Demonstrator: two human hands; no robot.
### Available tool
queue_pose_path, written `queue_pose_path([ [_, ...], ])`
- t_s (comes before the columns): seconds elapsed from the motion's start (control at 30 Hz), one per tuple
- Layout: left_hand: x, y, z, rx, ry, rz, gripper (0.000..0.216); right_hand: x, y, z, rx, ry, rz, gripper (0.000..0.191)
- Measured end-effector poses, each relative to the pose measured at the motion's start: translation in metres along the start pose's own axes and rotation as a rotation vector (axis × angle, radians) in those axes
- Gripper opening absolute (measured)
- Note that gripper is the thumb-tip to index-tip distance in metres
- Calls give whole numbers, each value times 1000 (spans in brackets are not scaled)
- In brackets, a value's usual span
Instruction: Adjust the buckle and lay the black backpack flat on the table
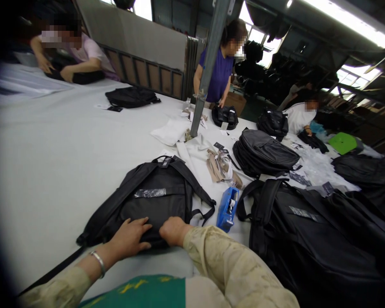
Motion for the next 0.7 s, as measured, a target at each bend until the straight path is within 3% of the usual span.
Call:
queue_pose_path([
  [0.13,-2,0,2,17,82,20,65,8,10,28,-21,95,-8,15],
  [0.3,-8,7,13,-96,171,-47,20,14,31,49,-71,187,-99,18],
  [0.37,-11,10,15,-126,178,-62,18,18,39,50,-128,196,-122,21],
  [0.47,-13,12,18,-149,170,-101,20,26,45,45,-183,195,-129,42],
  [0.57,-14,14,21,-172,152,-148,20,27,43,37,-102,195,-237,62],
  [0.7,-14,15,22,-208,140,-189,27,18,32,28,-24,207,-328,31],
])
Point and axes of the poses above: each hand's wrist, its own x-axis away from the middle knuckle, its own z-axis out of the back of the hand, y = z × x, the point moved 3 cm from there along -x, towards the middle knuckle, and after that the axes turned 10 degrees about -z, right-handed, at the moved point
